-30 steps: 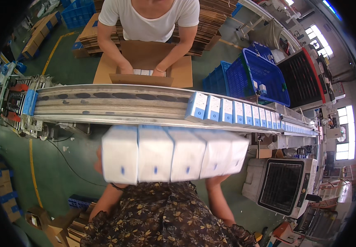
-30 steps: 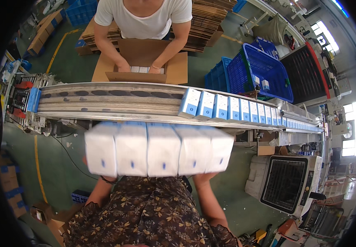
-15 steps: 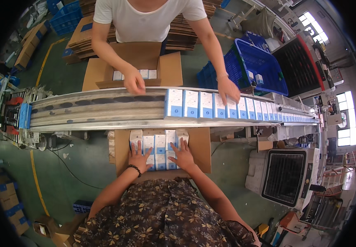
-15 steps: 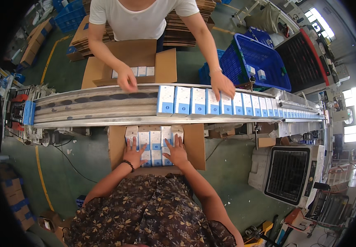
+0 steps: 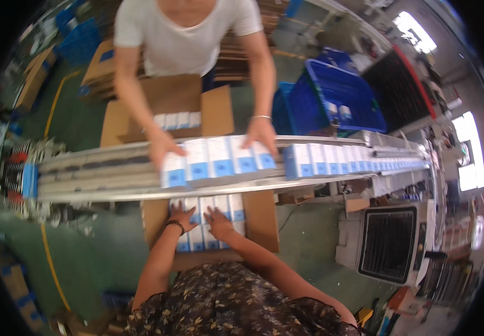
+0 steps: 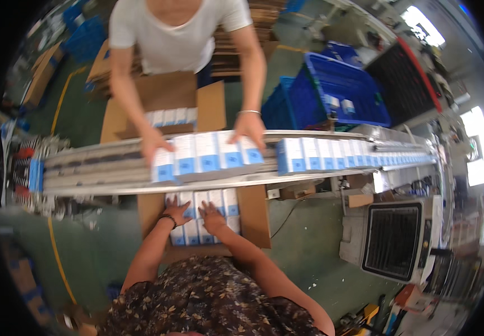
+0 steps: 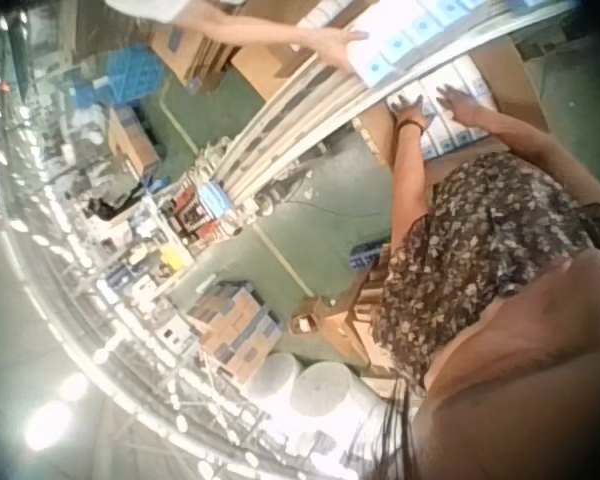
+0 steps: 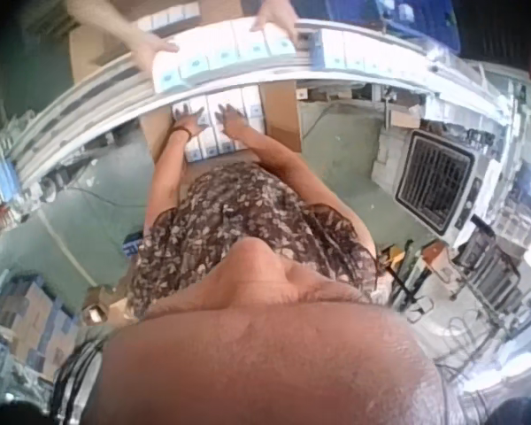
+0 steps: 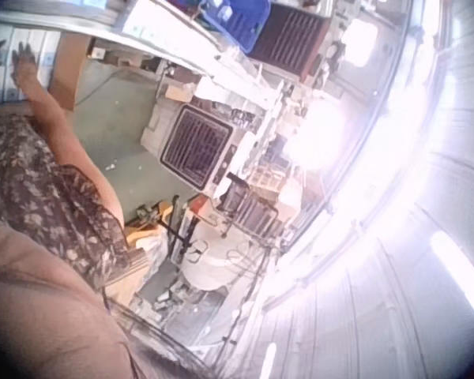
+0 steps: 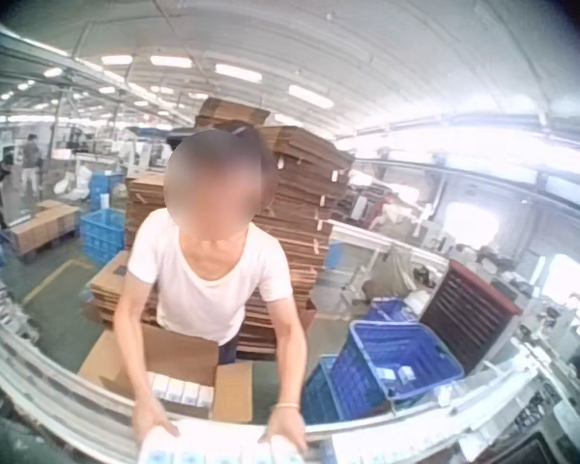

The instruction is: The person takes items from a conveyor belt and places them into cardboard boxes, then moves the boxes to a taping machine.

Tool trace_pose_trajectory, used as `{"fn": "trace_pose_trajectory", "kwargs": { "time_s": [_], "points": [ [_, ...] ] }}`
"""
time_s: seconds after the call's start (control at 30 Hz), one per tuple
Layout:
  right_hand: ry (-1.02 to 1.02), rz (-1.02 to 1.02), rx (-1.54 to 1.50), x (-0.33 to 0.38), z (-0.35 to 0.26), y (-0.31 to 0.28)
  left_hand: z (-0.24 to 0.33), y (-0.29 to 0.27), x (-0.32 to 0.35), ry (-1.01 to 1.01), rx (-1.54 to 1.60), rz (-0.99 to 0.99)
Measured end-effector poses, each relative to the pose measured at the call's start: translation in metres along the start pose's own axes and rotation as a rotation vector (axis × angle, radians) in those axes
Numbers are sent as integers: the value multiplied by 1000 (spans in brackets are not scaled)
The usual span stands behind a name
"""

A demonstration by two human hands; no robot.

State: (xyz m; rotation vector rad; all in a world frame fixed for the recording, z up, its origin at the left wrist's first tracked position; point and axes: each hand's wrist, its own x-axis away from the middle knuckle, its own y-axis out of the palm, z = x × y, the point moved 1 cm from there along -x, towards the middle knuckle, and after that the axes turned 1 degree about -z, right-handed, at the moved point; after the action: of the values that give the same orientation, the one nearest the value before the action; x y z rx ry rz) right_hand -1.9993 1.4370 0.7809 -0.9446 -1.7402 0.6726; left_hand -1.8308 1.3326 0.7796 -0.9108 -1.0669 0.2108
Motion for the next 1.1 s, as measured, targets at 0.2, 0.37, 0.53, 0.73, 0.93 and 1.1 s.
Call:
{"fn": "trace_pose_trajectory", "kwargs": {
  "time_s": [0.2,0.37,0.53,0.73,0.93,1.1],
  "points": [
    [-191,71,-312,11,34,-57,26,-9,-2,-44,-95,-195],
    [-49,283,-714,170,119,-185,104,-53,53,478,391,-151],
    [572,1328,-98,217,292,-217,175,-144,62,682,625,352],
    [685,984,52,169,314,-247,148,-173,37,473,898,742],
    [488,803,-246,109,249,-234,74,-186,18,163,810,806],
    [304,759,-521,48,102,-232,14,-197,39,-211,683,806]
  ]
}}
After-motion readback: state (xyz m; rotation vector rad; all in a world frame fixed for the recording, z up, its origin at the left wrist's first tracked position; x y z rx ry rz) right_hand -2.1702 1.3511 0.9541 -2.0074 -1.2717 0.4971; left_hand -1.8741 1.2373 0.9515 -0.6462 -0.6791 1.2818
